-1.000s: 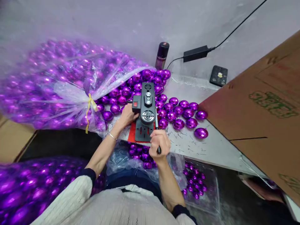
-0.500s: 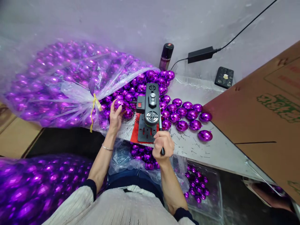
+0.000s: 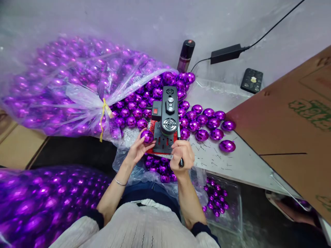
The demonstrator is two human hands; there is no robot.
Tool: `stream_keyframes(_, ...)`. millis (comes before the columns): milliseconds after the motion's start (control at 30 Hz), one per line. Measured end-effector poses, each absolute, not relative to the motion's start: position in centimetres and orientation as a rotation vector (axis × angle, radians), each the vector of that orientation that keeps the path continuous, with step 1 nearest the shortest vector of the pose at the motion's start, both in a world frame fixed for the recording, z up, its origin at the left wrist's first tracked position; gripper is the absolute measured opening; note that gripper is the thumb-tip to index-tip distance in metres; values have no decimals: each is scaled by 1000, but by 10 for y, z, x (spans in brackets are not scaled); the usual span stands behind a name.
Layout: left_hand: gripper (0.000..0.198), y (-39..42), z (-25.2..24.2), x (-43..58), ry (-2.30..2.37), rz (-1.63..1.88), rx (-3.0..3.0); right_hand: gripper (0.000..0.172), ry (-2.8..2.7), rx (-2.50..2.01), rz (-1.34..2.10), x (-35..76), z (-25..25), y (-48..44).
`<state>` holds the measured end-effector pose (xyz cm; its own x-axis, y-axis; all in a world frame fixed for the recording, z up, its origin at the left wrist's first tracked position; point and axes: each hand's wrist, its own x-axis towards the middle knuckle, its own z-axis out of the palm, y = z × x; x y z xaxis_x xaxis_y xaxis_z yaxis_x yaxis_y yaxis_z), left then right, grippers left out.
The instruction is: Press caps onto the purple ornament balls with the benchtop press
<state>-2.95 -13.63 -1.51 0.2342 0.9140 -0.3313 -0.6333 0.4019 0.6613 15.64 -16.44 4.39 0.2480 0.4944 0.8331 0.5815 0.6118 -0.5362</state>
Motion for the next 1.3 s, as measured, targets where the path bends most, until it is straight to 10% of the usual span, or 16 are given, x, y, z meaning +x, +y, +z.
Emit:
stream_keyframes(567,55,-118,-27,-10,1289,975,1669,31,-1429,-1008,-54,157,53,-165)
stream_keyframes(1300,61,-109,-61,19,1229,1128,1708,28,-1481,-997,-92,160,44,-166)
